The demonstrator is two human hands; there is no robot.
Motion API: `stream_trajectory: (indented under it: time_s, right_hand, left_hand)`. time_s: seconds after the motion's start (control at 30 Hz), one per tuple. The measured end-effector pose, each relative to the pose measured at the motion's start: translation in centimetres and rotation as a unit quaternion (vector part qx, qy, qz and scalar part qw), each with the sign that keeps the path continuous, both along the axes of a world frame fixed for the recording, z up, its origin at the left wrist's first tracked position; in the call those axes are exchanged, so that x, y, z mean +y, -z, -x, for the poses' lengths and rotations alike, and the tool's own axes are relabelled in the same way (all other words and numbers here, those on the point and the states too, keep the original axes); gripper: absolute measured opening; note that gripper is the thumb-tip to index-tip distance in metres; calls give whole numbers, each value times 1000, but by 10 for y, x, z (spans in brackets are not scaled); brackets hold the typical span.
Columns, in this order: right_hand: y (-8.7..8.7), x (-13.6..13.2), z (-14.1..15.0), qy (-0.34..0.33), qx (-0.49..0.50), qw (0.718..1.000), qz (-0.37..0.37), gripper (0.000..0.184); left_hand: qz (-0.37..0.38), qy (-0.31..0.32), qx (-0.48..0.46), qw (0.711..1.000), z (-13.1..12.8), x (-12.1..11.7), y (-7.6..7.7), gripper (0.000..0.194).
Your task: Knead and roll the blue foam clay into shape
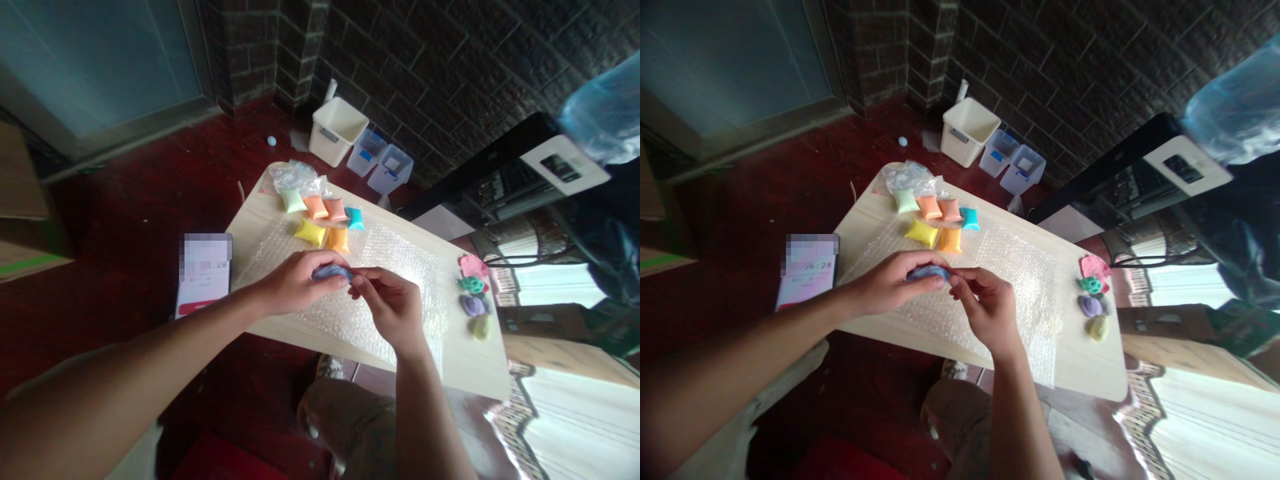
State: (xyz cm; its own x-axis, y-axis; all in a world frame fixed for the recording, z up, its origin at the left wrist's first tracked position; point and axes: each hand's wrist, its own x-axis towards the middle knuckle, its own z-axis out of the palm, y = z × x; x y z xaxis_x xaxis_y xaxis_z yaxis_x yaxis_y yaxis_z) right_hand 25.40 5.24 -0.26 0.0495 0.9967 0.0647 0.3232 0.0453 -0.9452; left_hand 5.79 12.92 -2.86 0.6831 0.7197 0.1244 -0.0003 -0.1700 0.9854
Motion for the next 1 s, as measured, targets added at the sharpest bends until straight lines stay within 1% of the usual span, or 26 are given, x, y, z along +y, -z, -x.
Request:
stream_trajectory:
  time_s: [0.1,0.17,0.23,0.3,0.33,0.37,0.43,0.5,0.57,0.63,0.7,0.8,0.87,0.93,1.0]
  right_hand:
    - [1,2,2,7,55,998,25,12]
    - [2,1,2,7,60,998,19,13]
    - [2,0,1,-9,39,999,1,23]
    - [2,-1,-1,-33,-6,999,-23,34]
    - [1,-2,-2,-43,-31,998,-33,36]
    - [1,-2,-3,-46,-53,997,-43,35]
    - [-1,-2,-3,-44,-85,994,-51,28]
    - [-2,-2,-4,-42,-97,993,-43,19]
    - [-2,-2,-4,-38,-94,994,-28,14]
    - [-1,-2,-4,-31,-76,997,-13,13]
    - [1,-2,-4,-30,-51,998,-8,13]
    - [1,-2,-3,-48,-36,998,-35,29]
    - [-2,-1,-3,-65,-70,993,-63,34]
    - [-6,-1,-3,-73,-120,987,-82,25]
    - [-8,-1,-5,-68,-148,983,-82,18]
  left_hand:
    - [-20,-11,-6,1000,-1,-1,-1,21]
    - [-9,-6,-3,1000,-1,-1,0,18]
    - [22,2,2,1000,-2,0,1,19]
    - [62,8,7,998,-2,2,1,28]
    - [82,14,11,996,-2,2,1,32]
    - [101,21,15,995,-1,2,1,36]
    - [130,41,22,990,0,2,1,40]
    - [153,60,26,986,1,2,-1,42]
    - [176,71,18,982,2,1,-2,39]
    - [196,67,6,978,2,0,-4,31]
    - [200,62,-1,978,2,-1,-4,29]
    - [197,74,2,978,1,-2,-1,28]
    - [204,92,-1,975,1,-2,2,30]
    - [211,106,-10,972,0,-2,4,33]
    - [214,110,-16,971,1,-2,5,38]
